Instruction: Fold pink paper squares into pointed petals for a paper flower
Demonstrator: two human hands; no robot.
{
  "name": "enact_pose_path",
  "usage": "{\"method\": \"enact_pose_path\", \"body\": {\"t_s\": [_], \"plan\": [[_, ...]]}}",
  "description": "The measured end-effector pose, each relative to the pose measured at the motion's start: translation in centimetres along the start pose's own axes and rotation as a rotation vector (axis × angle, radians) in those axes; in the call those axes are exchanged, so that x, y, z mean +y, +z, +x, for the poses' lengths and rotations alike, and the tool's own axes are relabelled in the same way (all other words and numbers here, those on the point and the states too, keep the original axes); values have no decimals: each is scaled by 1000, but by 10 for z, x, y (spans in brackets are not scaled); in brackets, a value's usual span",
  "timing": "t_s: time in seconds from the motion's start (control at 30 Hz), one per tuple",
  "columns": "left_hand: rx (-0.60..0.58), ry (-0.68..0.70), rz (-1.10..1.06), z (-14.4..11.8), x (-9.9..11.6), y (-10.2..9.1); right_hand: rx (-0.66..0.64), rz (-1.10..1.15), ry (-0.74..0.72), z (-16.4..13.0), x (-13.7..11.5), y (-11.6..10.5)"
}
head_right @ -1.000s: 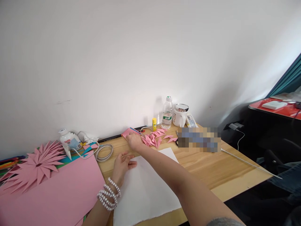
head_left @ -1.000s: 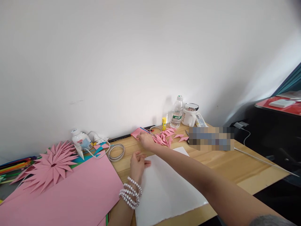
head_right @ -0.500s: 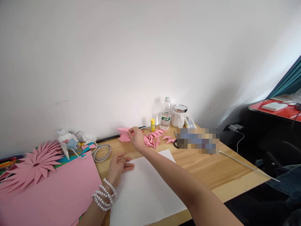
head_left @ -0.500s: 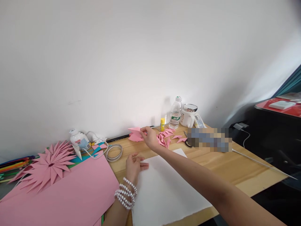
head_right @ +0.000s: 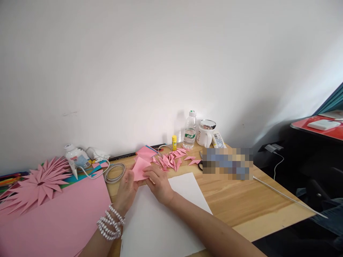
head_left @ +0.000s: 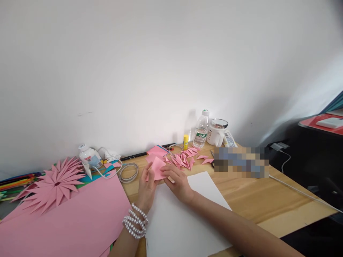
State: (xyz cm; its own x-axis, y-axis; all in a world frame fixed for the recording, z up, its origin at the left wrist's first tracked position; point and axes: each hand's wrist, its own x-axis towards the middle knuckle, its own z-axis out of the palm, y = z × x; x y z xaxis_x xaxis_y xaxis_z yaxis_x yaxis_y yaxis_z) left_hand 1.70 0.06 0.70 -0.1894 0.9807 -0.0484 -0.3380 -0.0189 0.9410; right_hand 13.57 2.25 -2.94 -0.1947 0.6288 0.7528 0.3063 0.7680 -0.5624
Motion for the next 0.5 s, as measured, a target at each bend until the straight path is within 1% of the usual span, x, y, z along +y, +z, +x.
{"method": "enact_pose_path", "body": {"t_s": [0.07,0.13,0.23,0.33,0.4,0.5], "plan": [[-80,-3,-42,2,1,-2,-32,30,-11,-1,0,-2],[-54,-26,-80,4,1,-5,-58,69,31,-1,-1,-3],[-27,-65,-123,6,2,-5,-12,93,188,0,-2,-5],[-61,-110,-123,3,3,-2,55,172,357,1,0,-7],[-98,-151,-90,1,2,0,35,303,436,2,2,-9],[-131,-192,-45,0,-1,0,-4,436,480,4,8,-11]]}}
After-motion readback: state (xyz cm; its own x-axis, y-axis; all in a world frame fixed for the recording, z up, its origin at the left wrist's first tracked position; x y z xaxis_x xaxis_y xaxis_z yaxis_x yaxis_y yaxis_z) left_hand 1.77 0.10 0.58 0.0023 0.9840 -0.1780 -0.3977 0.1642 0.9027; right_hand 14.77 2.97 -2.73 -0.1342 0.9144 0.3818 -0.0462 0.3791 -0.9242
